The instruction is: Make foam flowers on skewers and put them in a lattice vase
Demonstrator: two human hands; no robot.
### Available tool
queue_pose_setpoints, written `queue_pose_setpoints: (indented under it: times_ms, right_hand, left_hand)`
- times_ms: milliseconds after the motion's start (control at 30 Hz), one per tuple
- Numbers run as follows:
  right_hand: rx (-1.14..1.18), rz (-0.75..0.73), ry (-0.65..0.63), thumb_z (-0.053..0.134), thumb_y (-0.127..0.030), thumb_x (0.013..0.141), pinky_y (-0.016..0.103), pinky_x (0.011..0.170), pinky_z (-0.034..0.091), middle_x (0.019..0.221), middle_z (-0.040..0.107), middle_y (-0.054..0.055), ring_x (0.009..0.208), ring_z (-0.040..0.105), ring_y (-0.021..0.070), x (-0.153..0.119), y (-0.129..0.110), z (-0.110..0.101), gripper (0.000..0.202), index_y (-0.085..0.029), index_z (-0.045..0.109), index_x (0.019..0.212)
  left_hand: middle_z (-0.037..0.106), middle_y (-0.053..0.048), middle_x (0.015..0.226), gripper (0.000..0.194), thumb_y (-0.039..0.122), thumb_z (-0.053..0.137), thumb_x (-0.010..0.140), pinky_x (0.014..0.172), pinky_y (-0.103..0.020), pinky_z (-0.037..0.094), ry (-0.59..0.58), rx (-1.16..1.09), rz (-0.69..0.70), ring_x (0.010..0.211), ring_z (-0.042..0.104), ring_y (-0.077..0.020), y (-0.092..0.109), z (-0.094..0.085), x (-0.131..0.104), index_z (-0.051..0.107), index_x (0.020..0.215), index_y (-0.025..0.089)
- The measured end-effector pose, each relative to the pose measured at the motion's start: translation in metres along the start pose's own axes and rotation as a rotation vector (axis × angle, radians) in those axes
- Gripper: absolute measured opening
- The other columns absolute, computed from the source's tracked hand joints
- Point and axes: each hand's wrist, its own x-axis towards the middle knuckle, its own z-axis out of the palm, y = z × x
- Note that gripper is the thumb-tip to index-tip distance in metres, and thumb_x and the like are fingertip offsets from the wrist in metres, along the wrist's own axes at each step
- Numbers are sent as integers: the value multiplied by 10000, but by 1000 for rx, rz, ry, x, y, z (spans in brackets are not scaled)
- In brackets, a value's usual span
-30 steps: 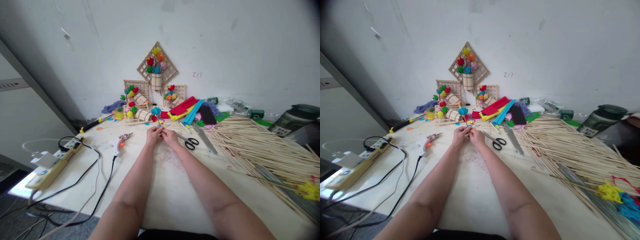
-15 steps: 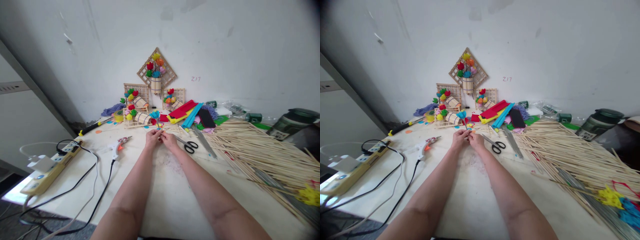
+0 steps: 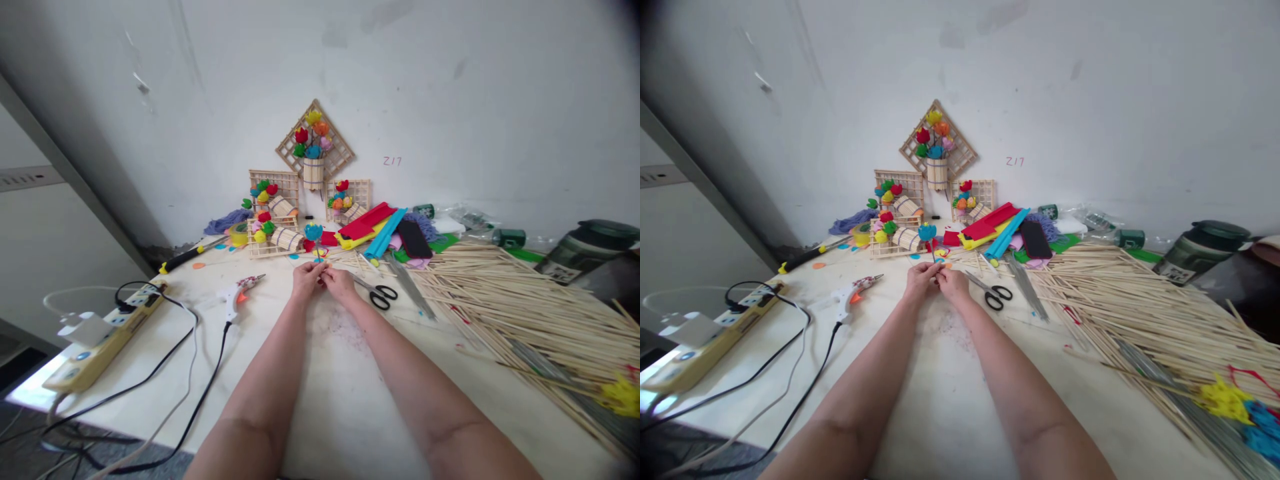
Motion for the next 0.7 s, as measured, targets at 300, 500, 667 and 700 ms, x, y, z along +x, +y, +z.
queue_pose_setpoints:
  times_ms: [300, 500, 667, 700]
  right_hand:
    - [32, 21, 25, 462, -274, 818, 207, 601, 420, 739, 712, 19, 681, 642, 139, 1, 3, 2, 237, -206, 688, 797]
    - [42, 3, 4, 430, -291, 841, 207, 613, 424, 745, 713, 16, 680, 640, 135, 1, 3, 3, 266, -213, 684, 823]
    - [-61, -9, 46, 470, -364, 812, 223, 595, 409, 740, 708, 31, 696, 637, 161, -1, 0, 1, 269, -223, 699, 824]
    - [-59, -5, 42, 473, -363, 810, 222, 590, 409, 737, 709, 30, 696, 638, 160, -1, 0, 1, 268, -222, 701, 813]
  left_hand:
    - [506, 30, 451, 327, 416, 748, 546, 414, -199, 337, -37, -1, 33, 403, 416, -56, 4, 3, -4, 608, 580, 122]
    - [533, 25, 468, 322, 411, 747, 550, 409, -210, 357, -20, -28, 35, 396, 436, -67, 3, 0, -2, 609, 612, 126]
    - [571, 6, 506, 301, 373, 769, 527, 456, -209, 386, 35, 19, 87, 454, 476, -74, 2, -3, 2, 612, 587, 122]
    - [568, 7, 504, 304, 371, 771, 525, 454, -209, 383, 34, 17, 84, 451, 472, -73, 2, -3, 1, 609, 583, 121]
